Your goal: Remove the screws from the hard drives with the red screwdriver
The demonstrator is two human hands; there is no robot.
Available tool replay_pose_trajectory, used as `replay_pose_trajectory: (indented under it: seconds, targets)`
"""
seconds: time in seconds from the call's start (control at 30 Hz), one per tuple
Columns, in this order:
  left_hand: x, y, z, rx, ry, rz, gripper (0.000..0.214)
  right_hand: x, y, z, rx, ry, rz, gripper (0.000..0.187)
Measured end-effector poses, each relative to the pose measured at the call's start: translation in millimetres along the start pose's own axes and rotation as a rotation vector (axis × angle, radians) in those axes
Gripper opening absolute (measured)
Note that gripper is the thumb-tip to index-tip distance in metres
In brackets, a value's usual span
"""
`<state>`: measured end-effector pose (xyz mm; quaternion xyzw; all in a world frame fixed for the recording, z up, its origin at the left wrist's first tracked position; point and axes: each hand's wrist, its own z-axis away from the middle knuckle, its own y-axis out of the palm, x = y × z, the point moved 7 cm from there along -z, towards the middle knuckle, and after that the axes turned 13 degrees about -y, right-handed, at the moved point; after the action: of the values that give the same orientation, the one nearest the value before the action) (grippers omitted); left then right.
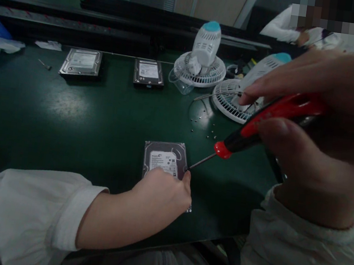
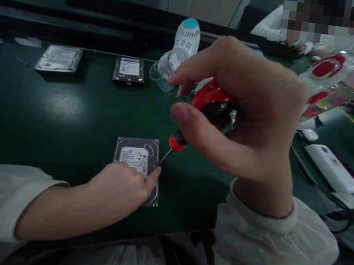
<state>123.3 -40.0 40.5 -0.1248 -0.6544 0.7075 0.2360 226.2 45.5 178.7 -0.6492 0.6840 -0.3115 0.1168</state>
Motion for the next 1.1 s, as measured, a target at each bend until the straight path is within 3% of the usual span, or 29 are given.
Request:
replay_pose_trajectory:
  seconds: [0.17,0.43,0.63,0.83,0.97,1.1]
  targets:
    - [-0.9,-0.3,-0.5,-0.005,0.014,-0.007,0.048,8.0,-1.1,-6.8,0.055,-0.18,0.092,0.028]
    - [-0.2,-0.8,1.0,0.002,0.009,-0.008,0.048,4.2,1.4,-8.3,0.046,-0.06,0.094,0.022]
    - [0.5,1.2,0.3,0.01,0.002,-0.012,0.05,3.4,-1.6,-5.8,0.049,-0.114,-0.011,0.037]
    - [0.1,1.0,-0.5,0.005,0.021,-0.012,0.049,2.3,-0.7,-7.1,0.064,-0.074,0.084,0.028]
    - [-0.2,0.9,0.0,-0.005,0.019,-0.008,0.048,2.2,0.2,-7.2,0.087,-0.149,-0.011,0.04]
    - [0.6,-0.3,0.3,-0.025,0.002,-0.003,0.048,0.8,-1.4,-7.4,0.078,-0.112,0.026,0.038]
